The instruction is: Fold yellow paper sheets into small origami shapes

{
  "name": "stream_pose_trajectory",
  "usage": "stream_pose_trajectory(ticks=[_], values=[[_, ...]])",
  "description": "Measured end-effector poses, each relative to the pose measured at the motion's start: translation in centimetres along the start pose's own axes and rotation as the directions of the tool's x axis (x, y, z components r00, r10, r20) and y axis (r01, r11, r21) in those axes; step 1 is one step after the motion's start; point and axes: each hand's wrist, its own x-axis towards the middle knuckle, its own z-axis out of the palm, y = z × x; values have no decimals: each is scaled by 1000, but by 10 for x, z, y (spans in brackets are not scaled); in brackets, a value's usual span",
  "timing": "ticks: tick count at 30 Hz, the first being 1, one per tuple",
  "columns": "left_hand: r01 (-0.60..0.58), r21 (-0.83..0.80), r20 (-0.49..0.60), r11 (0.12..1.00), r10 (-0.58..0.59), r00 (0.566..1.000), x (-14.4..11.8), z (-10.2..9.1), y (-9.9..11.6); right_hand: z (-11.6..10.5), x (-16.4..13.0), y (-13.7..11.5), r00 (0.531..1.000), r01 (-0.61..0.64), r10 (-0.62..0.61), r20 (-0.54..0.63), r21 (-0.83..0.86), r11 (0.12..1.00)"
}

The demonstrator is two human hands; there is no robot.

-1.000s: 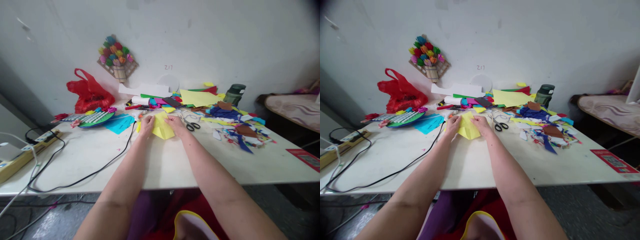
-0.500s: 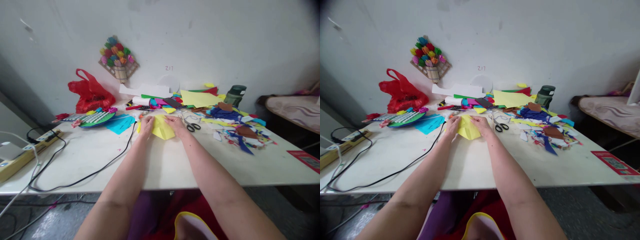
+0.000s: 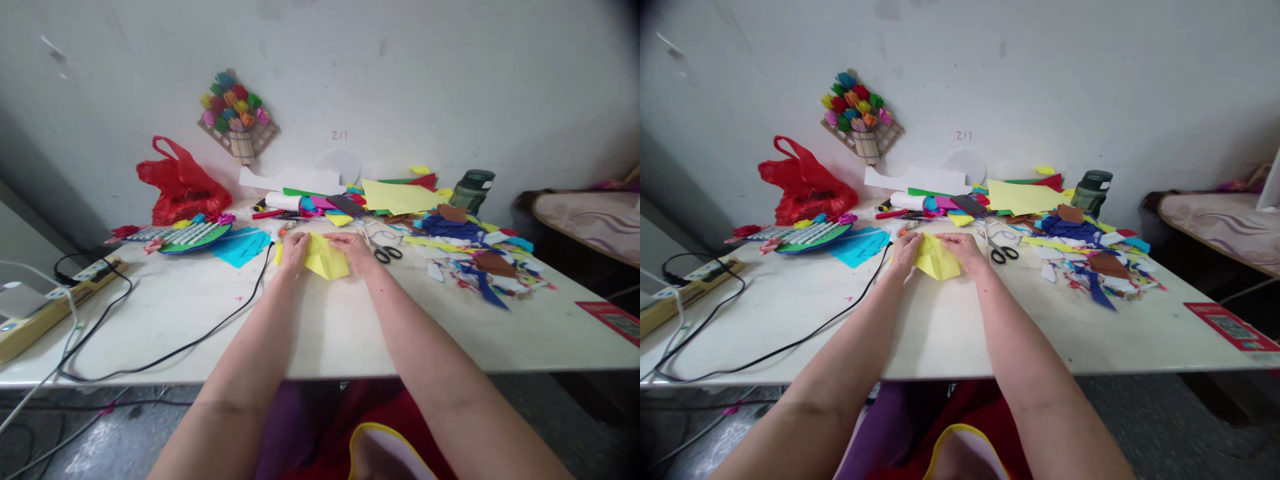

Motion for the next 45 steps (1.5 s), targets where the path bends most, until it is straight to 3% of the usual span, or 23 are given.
stream_pose_trajectory(ticks=[18, 27, 31, 37, 45], values=[[13, -22, 12, 1000, -13, 1000, 1, 1, -3, -1, -2, -3, 999, 41, -37, 27, -176, 983], [-31, -20, -13, 999, 31, 999, 0, -1, -2, 1, -4, -7, 998, 47, -37, 56, -182, 982], [-48, 30, 48, 998, 47, 998, -2, -1, -1, 2, -4, -8, 998, 32, -22, 51, -210, 977], [20, -48, 126, 999, -14, 992, 0, -1, -8, 3, -2, -6, 998, 39, -25, 57, -243, 969], [58, -203, 92, 977, -40, 995, -2, 0, -4, -2, -6, -11, 986, 105, -73, 151, -216, 971]])
